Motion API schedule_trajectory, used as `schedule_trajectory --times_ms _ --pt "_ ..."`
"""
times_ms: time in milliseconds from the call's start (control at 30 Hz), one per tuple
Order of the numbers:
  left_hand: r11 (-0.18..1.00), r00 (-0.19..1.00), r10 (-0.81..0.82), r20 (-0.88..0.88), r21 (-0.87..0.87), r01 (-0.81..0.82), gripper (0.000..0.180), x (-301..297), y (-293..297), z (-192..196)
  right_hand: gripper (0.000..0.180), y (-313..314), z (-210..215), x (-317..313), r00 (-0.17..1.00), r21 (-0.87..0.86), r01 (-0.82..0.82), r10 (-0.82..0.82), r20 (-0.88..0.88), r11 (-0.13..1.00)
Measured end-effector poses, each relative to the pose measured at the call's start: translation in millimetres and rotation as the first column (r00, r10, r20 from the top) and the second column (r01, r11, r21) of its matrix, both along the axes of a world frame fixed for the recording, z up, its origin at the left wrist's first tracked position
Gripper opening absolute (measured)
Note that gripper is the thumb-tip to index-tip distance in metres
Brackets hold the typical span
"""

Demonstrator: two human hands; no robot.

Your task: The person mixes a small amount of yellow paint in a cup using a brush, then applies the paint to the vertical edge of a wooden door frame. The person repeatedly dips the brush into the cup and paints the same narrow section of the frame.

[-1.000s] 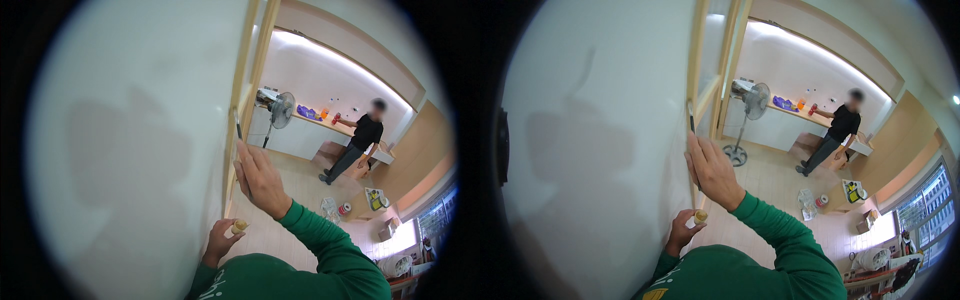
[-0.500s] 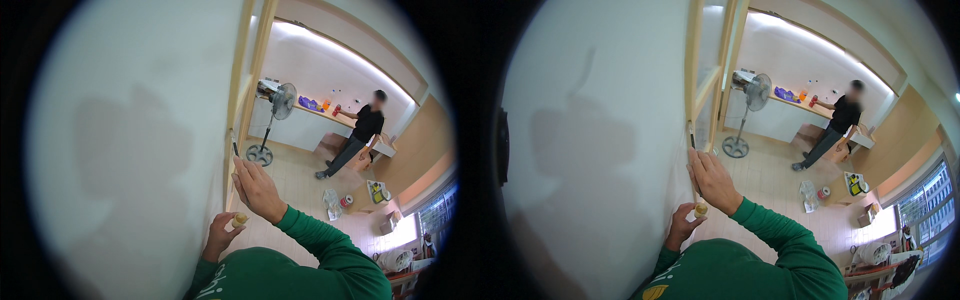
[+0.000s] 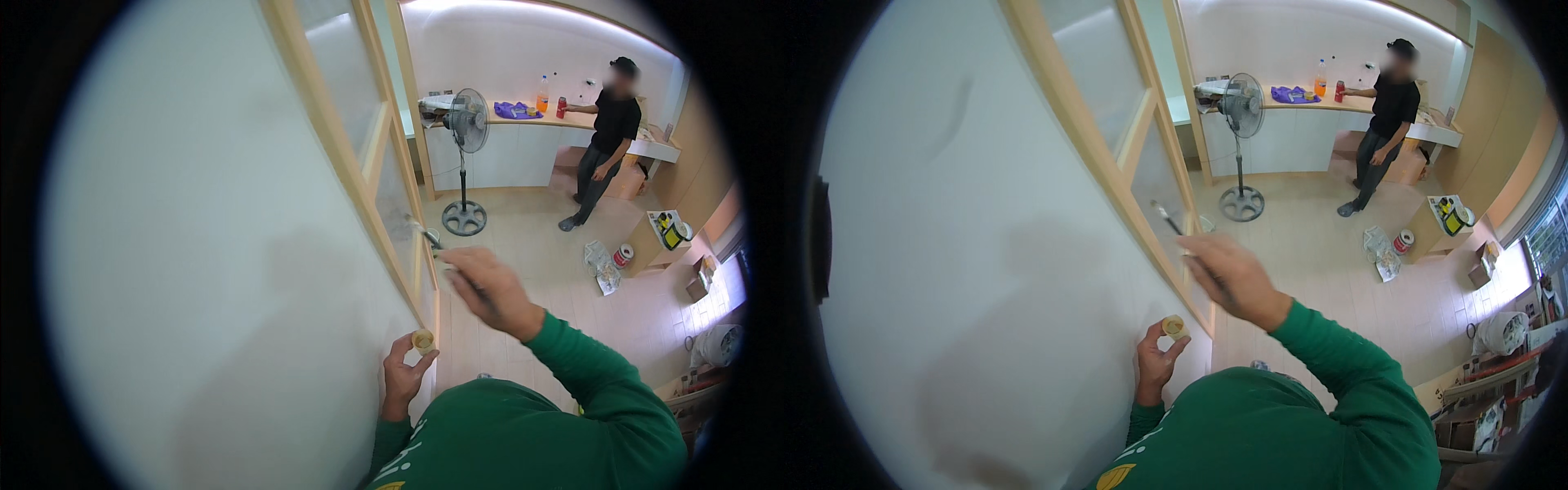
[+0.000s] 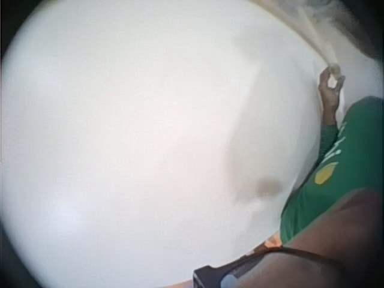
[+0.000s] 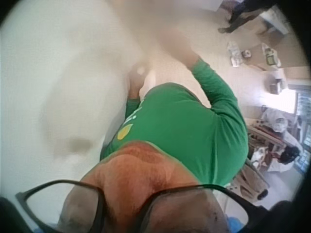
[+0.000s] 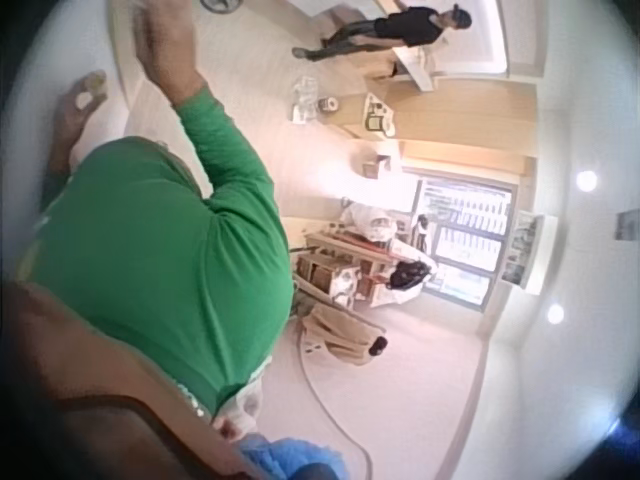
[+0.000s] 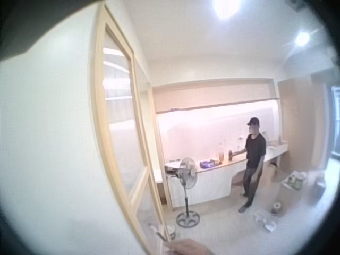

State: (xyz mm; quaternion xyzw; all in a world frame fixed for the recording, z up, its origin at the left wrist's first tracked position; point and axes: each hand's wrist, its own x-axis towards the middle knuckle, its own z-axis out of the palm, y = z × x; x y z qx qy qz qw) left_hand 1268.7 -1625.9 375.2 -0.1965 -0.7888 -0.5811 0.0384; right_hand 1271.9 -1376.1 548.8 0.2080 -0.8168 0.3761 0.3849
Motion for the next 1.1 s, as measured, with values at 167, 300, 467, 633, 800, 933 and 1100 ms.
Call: schedule_trajectory --times_ms 167,300,467,633,800,933,1100 --pt "0.996 0.999 -0.030 0.036 0.080 0.027 0.051 -31.6 16.3 19.0 0.021 72.6 -17.6 21.4 0.975 -0.590 0.090 0.050 0.218 0.802" --pt "0.997 0.998 -0.064 -0.021 0.039 0.065 0.049 -47.5 38.6 46.2 0.016 113.2 -8.5 40.3 0.986 -0.749 0.043 0.091 0.137 0.661" --pt "0.981 0.977 -0.192 -0.094 -0.003 0.192 0.048 -64.7 98.6 85.2 0.017 144.2 21.3 68.6 0.986 -0.850 -0.060 0.163 0.031 0.523" --pt "0.971 0.946 -0.233 -0.225 -0.007 0.238 0.051 -57.7 135.1 118.9 0.018 138.9 52.7 87.6 0.981 -0.666 -0.106 0.186 0.051 0.738" --pt "0.962 0.874 -0.269 -0.405 -0.069 0.263 0.056 -53.1 163.4 138.7 0.019 130.9 63.4 99.6 0.994 -0.668 -0.093 0.110 -0.017 0.739" --pt "0.928 0.824 -0.348 -0.447 -0.039 0.371 0.053 -56.9 160.9 137.5 0.018 136.8 61.4 91.2 0.992 -0.620 -0.027 0.099 0.082 0.784" --pt "0.915 0.806 -0.375 -0.458 -0.044 0.400 0.061 -68.4 160.6 123.0 0.017 121.8 64.0 71.7 0.958 -0.270 0.040 0.039 0.282 0.962"
